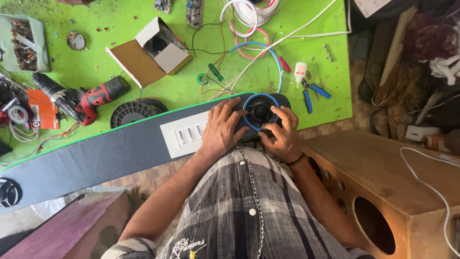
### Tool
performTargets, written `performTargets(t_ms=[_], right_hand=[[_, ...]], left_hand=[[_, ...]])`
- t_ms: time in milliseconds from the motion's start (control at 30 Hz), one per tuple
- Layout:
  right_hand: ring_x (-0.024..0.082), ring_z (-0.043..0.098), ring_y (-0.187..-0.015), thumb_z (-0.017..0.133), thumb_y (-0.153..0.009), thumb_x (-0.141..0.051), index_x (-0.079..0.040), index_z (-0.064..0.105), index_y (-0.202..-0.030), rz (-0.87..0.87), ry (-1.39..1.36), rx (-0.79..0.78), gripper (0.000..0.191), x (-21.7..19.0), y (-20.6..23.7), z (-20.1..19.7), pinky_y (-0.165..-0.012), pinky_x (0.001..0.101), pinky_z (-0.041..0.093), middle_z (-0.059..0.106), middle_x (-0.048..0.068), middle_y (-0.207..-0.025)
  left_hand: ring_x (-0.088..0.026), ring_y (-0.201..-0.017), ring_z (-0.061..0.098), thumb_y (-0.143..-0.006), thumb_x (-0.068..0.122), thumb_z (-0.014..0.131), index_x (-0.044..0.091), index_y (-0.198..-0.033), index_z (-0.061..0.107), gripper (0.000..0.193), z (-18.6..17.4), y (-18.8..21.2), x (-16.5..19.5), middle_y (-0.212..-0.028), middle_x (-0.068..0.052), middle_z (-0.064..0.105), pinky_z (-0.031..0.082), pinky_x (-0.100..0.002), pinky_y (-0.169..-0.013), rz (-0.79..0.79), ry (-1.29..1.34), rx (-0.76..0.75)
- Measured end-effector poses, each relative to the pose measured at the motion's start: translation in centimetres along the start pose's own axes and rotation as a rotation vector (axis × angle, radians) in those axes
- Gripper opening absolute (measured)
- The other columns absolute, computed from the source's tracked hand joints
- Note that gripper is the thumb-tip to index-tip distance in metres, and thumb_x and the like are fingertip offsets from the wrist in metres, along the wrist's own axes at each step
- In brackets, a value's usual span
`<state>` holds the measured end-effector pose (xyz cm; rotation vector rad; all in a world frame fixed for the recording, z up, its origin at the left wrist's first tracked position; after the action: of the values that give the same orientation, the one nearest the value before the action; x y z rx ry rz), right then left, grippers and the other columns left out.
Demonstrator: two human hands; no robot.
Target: The person applies glue from a small bottle around the rim of a speaker mounted in a long black enclosure, then presses the speaker into place and adjusts its position. The person repeats the gluing and pressing steps multiple times to secure the speaker.
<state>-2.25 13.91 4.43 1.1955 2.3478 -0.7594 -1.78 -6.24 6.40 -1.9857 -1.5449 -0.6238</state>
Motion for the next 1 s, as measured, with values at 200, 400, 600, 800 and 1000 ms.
performTargets(t_ms=[200, 400, 600, 800, 1000], right_hand=[[0.042, 0.042, -0.137, 0.088, -0.077, -0.011, -0.009, 0.070, -0.098, 0.049, -0.026, 0.000, 0.028, -0.7, 0.2, -0.5, -0.114, 0.0525, 0.043, 0.048, 0.016, -0.149], [0.040, 0.048, -0.133, 0.089, -0.079, -0.013, -0.010, 0.072, -0.100, 0.004, -0.039, -0.047, 0.027, -1.0, 0.7, -1.2, -0.114, 0.0512, 0.045, 0.048, 0.014, -0.147], [0.037, 0.050, -0.129, 0.091, -0.080, -0.020, -0.015, 0.072, -0.099, 0.004, 0.003, -0.051, 0.028, -1.0, 1.1, -0.8, -0.107, 0.0484, 0.046, 0.051, 0.011, -0.144], [0.035, 0.051, -0.128, 0.091, -0.081, -0.022, -0.014, 0.069, -0.097, 0.024, -0.007, -0.014, 0.028, -1.0, 1.5, -0.4, -0.107, 0.0466, 0.046, 0.053, 0.010, -0.143], [0.036, 0.048, -0.130, 0.090, -0.084, -0.025, -0.012, 0.068, -0.097, 0.020, -0.044, 0.012, 0.028, -0.8, 2.0, 0.4, -0.109, 0.0453, 0.045, 0.052, 0.011, -0.143]], left_hand=[[-0.020, -0.083, 0.071, -0.093, 0.022, 0.077, 0.009, -0.107, 0.074, 0.020, 0.8, 3.0, -0.1, -0.101, -0.008, 0.071, 0.057, -0.035, -0.077, -0.485, 0.335, -0.115], [-0.006, -0.067, 0.061, -0.094, 0.016, 0.065, 0.003, -0.143, 0.058, 0.050, 3.4, 6.8, 1.5, -0.078, -0.003, 0.068, 0.052, -0.026, -0.063, -0.881, 0.864, -0.404], [-0.006, -0.077, 0.058, -0.098, 0.011, 0.059, 0.005, -0.158, 0.039, 0.063, 3.4, 8.2, 2.6, -0.087, 0.002, 0.063, 0.051, -0.024, -0.071, -0.828, 1.149, -0.426], [-0.007, -0.088, 0.060, -0.102, 0.009, 0.056, 0.002, -0.160, 0.038, 0.062, 3.7, 8.6, 2.8, -0.093, 0.000, 0.063, 0.050, -0.024, -0.082, -0.792, 1.262, -0.398], [-0.011, -0.096, 0.057, -0.100, 0.006, 0.054, 0.007, -0.166, 0.016, 0.077, 3.3, 8.7, 3.3, -0.100, -0.002, 0.061, 0.048, -0.027, -0.091, -0.771, 1.338, -0.546]])
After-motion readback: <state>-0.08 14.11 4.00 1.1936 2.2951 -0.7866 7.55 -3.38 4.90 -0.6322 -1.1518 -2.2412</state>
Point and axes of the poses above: each hand's wrist, its own y-axis away from the middle knuckle, its own z-axis out of the palm, x = y × z, the point moved 5 cm from there along -y, towards the middle knuckle
